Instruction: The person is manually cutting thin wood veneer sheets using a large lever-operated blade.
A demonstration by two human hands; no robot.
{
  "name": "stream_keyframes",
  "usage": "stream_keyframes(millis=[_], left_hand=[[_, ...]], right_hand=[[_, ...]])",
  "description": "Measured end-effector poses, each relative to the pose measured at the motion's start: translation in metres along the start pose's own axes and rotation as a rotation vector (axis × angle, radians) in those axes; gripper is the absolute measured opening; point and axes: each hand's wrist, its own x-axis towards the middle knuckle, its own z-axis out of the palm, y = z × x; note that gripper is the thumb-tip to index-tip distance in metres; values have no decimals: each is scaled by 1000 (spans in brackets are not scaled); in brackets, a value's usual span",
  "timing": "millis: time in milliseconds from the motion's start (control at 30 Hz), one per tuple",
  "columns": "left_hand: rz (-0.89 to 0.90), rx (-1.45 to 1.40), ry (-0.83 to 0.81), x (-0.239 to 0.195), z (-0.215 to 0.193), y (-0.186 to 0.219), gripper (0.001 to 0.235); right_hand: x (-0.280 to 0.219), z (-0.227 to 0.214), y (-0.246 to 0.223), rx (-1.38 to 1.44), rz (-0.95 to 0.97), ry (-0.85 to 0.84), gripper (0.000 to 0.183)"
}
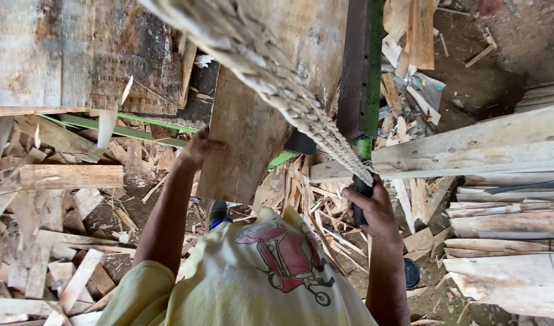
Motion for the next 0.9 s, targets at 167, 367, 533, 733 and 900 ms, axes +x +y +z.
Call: stream_keyframes(millis=[167, 367, 533, 733, 900], left_hand=[[-31, -65, -9, 34, -6, -52, 80], [-122, 41, 74, 43, -16, -59, 77], [-78, 1, 37, 39, -9, -54, 80], [-25, -35, 4, 47, -8, -44, 81], [-594, -215, -91, 72, 10, -16, 76]], right_hand=[[-11, 12, -20, -99, 67, 95, 50], [4, 0, -11, -271, 110, 72, 45], [-3, 11, -21, -305, 176, 218, 52], [-7, 12, -37, -281, 145, 144, 54], [-10, 16, -46, -518, 165, 187, 47]])
